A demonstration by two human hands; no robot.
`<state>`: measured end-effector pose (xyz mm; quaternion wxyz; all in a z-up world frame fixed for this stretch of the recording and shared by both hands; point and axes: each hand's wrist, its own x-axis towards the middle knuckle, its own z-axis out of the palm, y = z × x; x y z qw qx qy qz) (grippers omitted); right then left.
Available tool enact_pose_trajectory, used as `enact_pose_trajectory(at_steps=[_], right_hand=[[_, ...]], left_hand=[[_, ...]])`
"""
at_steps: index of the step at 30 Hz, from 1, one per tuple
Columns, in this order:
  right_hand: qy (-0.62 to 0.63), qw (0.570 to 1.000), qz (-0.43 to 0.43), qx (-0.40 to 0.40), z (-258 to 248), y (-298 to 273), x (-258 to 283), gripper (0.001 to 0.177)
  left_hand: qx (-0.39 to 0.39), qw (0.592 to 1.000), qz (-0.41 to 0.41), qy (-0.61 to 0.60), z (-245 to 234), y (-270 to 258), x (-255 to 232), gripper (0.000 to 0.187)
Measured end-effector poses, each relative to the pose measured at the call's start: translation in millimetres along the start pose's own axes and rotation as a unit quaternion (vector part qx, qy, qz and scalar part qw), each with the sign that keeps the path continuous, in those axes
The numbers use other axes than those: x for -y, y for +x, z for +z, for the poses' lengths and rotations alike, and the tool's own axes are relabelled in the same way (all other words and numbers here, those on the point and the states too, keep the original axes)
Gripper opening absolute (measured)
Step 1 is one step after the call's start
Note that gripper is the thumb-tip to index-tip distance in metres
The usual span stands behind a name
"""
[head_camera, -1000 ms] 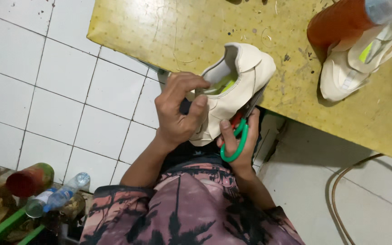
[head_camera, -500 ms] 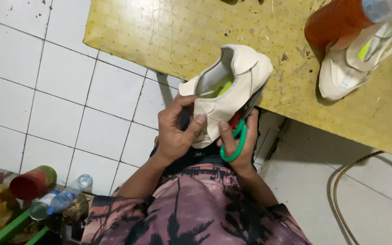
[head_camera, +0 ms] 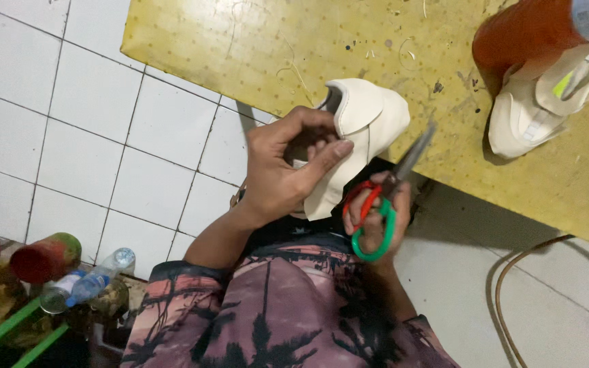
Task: The person sews the upper part of a white shoe using a needle and thread, then trims the excess thread with scissors. The person repeats this process of sewing and trimming on the shoe.
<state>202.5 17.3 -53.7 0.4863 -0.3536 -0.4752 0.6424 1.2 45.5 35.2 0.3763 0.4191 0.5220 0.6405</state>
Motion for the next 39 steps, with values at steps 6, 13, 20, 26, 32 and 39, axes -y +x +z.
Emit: enact_pose_trajectory(at_steps=[6,13,20,26,32,39], right_hand=[[0.337,0.914,0.123,0.192,-29.9,0.6,9.4,0.079],[0.362,0.875,0.247,0.208,-47.5,-2.3,-2.9,0.099],[0.367,0.877,0.230,0.210,-35.5,-4.3,16.7,0.108],[0.362,0.872,0.266,0.193,-49.3,-11.8,7.6,0.114],[0.529,0.748,0.267,0.300,-54.7,1.0,-1.7,0.103],[0.456,0.807,0.287,0.242,-54.1,-3.4,8.3,0.102]], left_hand=[[0.032,0.999,-0.014,-0.012,3.5,10.2,0.5,0.010],[0.096,0.990,-0.075,-0.074,0.3,19.0,-6.6,0.017],[0.082,0.983,-0.106,-0.130,5.1,17.5,-3.5,0.017],[0.086,0.984,-0.105,-0.119,9.2,13.6,-3.1,0.018],[0.077,0.984,-0.098,-0.126,10.5,11.0,-0.1,0.018],[0.074,0.986,-0.094,-0.120,7.4,12.6,-2.4,0.018]])
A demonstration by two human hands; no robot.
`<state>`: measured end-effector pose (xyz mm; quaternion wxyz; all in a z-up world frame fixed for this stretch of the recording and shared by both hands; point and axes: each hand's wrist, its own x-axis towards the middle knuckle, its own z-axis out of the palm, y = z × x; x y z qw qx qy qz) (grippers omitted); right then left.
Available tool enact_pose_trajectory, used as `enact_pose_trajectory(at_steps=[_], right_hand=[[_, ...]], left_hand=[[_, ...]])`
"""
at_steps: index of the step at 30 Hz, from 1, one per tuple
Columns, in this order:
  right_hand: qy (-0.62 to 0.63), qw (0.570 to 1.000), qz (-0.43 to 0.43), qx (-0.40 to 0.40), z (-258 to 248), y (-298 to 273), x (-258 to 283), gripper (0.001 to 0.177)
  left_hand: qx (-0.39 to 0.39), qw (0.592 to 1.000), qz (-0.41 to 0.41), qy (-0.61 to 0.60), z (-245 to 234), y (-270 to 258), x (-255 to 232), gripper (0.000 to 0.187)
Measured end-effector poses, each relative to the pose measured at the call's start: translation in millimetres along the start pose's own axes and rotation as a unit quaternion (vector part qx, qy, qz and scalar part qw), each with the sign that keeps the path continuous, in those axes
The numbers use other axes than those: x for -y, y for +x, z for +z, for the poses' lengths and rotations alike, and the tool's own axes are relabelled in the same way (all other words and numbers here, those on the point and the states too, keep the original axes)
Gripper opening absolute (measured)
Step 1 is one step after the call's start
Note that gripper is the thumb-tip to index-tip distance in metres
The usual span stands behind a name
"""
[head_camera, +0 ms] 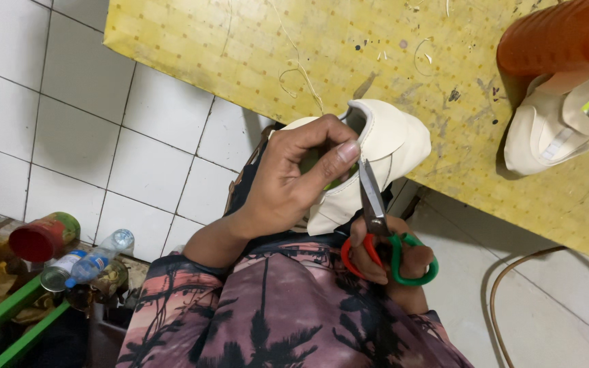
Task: The person sews the upper part of a white shoe using a needle and thread, then trims the excess thread with scissors. The person repeats this process of sewing and trimming on the shoe.
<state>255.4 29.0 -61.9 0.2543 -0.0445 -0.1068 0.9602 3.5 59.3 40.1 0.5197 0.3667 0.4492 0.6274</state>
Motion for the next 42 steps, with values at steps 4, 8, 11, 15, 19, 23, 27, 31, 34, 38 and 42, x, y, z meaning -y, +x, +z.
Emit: enact_pose_trajectory(at_steps=[4,8,11,15,19,23,27,31,34,38,42], right_hand=[[0.007,1.000,0.021,-0.014,5.0,3.1,4.7,0.090],[0.156,0.964,0.093,0.195,-40.4,14.0,2.6,0.105],[0.162,0.952,0.120,0.230,-35.8,17.6,6.5,0.099],[0.118,0.977,0.096,0.147,-30.9,3.7,11.5,0.096],[0.010,0.998,0.058,-0.013,-13.9,-14.3,10.0,0.103],[0.019,0.997,0.078,-0.001,-24.8,-19.2,11.7,0.103],[0.082,0.980,0.121,0.136,-38.6,1.2,16.3,0.098],[-0.097,0.984,0.051,-0.143,15.9,-7.9,17.5,0.090],[-0.124,0.986,-0.001,-0.110,14.1,-6.8,15.9,0.103],[-0.106,0.988,0.012,-0.110,4.6,-17.3,17.5,0.102],[-0.120,0.984,0.000,-0.135,16.9,-19.0,7.5,0.097]], left_hand=[[-0.004,1.000,0.002,-0.003,0.4,0.9,-1.3,0.019],[-0.004,1.000,0.005,0.002,0.6,0.9,-3.7,0.019],[0.003,1.000,0.002,-0.005,2.0,-0.8,-2.8,0.019],[0.005,1.000,0.002,-0.016,1.1,-0.3,-0.5,0.018],[0.013,1.000,0.003,-0.018,0.4,0.1,-2.4,0.018],[0.015,1.000,0.004,-0.022,0.4,0.9,-2.7,0.019],[0.015,1.000,0.005,-0.021,0.7,-0.4,-2.0,0.018],[0.019,1.000,0.009,-0.020,0.4,-0.1,-0.6,0.018],[0.017,1.000,0.010,-0.024,1.0,0.5,-2.2,0.019],[0.022,0.999,0.013,-0.020,2.6,0.3,-3.0,0.018],[0.017,0.999,0.020,-0.024,3.4,-0.2,-2.0,0.018]])
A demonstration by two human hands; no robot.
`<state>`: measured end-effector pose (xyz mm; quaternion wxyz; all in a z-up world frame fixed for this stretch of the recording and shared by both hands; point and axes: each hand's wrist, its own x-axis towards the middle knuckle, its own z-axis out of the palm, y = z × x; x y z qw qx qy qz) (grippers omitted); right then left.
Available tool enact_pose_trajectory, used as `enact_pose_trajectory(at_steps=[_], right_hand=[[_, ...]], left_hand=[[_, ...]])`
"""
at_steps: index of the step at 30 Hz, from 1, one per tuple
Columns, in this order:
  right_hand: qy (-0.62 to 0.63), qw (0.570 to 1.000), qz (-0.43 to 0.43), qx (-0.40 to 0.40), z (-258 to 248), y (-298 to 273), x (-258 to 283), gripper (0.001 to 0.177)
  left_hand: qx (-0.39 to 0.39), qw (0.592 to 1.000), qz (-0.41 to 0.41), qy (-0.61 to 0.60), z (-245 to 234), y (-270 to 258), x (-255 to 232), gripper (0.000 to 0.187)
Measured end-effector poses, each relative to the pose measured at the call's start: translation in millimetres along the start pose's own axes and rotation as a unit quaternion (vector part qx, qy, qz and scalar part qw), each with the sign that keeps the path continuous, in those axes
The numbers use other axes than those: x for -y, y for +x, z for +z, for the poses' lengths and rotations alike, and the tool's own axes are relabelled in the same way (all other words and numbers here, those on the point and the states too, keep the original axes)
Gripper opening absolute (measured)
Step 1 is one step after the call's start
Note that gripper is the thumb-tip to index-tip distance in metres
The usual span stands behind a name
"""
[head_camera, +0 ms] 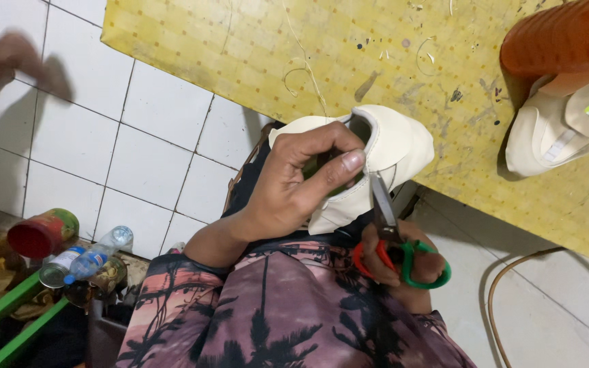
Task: The person sews the upper part of a white shoe using a needle and thread, then trims the excess thread with scissors. The person repeats this process of sewing and trimming on the shoe.
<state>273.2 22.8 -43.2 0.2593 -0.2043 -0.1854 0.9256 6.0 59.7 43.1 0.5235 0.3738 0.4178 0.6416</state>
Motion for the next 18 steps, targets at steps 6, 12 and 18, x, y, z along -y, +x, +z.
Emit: enact_pose_trajectory(at_steps=[6,12,18], right_hand=[[0.059,0.998,0.023,0.017,-15.9,-4.1,-7.4,0.110],[0.002,0.999,0.012,0.051,29.7,11.8,13.9,0.092],[-0.075,0.996,0.011,0.036,46.8,14.5,16.7,0.081]], left_hand=[[-0.002,1.000,0.003,0.003,-0.1,-1.0,1.6,0.018],[0.009,0.999,-0.014,0.041,1.3,-3.8,-9.8,0.018],[0.028,0.995,-0.033,0.094,0.2,-5.1,-15.1,0.019]])
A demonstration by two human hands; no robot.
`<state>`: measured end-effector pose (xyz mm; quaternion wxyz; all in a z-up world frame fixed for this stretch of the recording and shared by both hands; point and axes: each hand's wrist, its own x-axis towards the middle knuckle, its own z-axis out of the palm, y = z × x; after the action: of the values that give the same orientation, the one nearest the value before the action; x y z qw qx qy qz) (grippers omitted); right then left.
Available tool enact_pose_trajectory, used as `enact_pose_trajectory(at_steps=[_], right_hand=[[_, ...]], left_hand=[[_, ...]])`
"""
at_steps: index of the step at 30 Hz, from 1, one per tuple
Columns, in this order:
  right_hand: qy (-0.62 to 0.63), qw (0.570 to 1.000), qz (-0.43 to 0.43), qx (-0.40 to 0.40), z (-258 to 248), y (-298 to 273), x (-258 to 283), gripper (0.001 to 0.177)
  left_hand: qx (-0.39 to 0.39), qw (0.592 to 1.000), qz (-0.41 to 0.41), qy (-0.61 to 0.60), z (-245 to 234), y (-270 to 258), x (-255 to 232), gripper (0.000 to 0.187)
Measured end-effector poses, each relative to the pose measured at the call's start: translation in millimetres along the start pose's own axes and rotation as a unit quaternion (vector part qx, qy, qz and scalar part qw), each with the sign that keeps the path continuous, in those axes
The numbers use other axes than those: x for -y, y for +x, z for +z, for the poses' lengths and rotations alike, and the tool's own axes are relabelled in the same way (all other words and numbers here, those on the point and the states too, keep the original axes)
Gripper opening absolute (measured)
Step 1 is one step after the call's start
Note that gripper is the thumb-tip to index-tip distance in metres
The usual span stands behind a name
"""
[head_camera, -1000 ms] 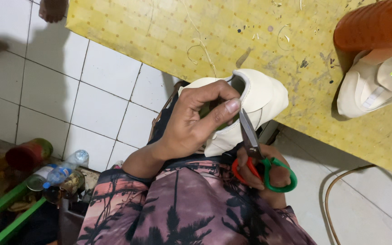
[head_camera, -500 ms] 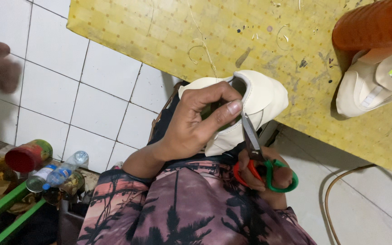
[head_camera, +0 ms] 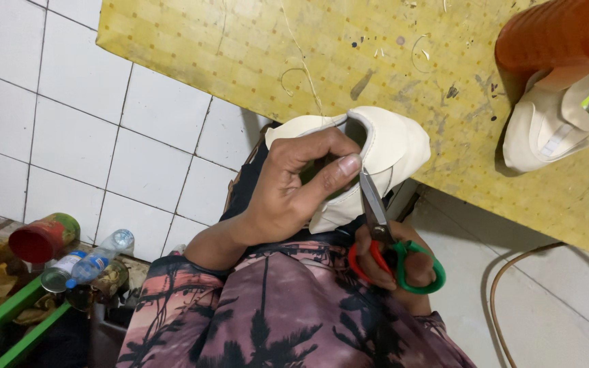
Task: The person sews the upper part of a white shoe using a needle and thread, then trims the excess thread with scissors. The person repeats this process of sewing and trimming on the shoe.
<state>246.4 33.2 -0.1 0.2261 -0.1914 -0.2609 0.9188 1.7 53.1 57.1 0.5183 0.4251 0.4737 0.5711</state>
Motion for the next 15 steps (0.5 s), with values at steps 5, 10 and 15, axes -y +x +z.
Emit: enact_pose_trajectory(at_steps=[5,10,15], right_hand=[[-0.091,0.993,-0.019,-0.072,13.5,5.7,9.6,0.082],[0.024,0.998,0.011,0.062,-38.1,-8.4,-5.5,0.074],[0.052,0.998,-0.034,0.021,-26.0,-10.6,-14.3,0.080]], left_hand=[[-0.002,1.000,0.004,-0.007,-0.8,-0.1,-0.5,0.019],[0.004,1.000,0.002,-0.020,-2.5,0.3,0.7,0.019],[0.007,0.999,-0.002,-0.041,-2.6,0.0,1.6,0.020]])
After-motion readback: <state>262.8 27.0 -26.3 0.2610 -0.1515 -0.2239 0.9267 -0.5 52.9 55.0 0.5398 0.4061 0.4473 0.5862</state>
